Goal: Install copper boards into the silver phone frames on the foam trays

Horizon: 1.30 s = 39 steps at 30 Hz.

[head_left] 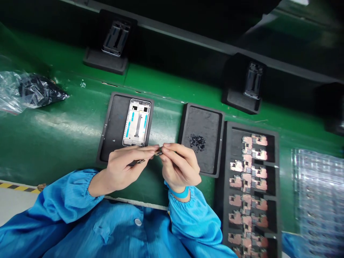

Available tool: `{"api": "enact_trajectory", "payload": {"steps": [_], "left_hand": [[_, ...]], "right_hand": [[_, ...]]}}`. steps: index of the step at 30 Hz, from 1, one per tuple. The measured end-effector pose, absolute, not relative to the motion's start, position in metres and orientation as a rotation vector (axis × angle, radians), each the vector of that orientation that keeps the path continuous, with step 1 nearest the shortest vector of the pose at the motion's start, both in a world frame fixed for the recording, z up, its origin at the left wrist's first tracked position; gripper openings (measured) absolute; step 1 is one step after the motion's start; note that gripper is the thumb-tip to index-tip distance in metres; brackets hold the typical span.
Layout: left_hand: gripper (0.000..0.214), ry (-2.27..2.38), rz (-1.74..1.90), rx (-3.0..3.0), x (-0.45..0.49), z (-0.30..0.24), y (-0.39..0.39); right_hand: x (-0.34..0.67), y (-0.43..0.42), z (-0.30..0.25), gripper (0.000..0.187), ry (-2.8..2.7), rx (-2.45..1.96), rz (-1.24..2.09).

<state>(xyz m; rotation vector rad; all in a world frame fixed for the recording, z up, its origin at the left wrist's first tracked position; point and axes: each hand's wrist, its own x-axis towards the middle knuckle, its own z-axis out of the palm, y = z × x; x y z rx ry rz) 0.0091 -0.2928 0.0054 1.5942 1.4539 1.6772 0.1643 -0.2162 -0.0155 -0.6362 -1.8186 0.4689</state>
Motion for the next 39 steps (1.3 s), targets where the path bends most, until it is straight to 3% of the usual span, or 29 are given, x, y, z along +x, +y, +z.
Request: {"api": "enact_trajectory", "payload": {"steps": [20,28,39], "left_hand": [[0.036,1.409,1.675,1.637,0.0083,0.0015,-0.2941],[0.039,1.357,1.648,1.737,0.0041,-0.0018,-0.2946],[0.024,1.386,1.655,1.467,0.0074,0.0063,-0.2917]], "right_hand": [[0.1661,-0.2178,-0.0193,0.035,-1.809,-0.63,0.45],[0.1634,-0.2177,-0.0151,0.016,-1.785,-0.648,0.609],[0.1657,-0.2177,-0.0134,0.033,-1.818,-0.641,0.597]]}}
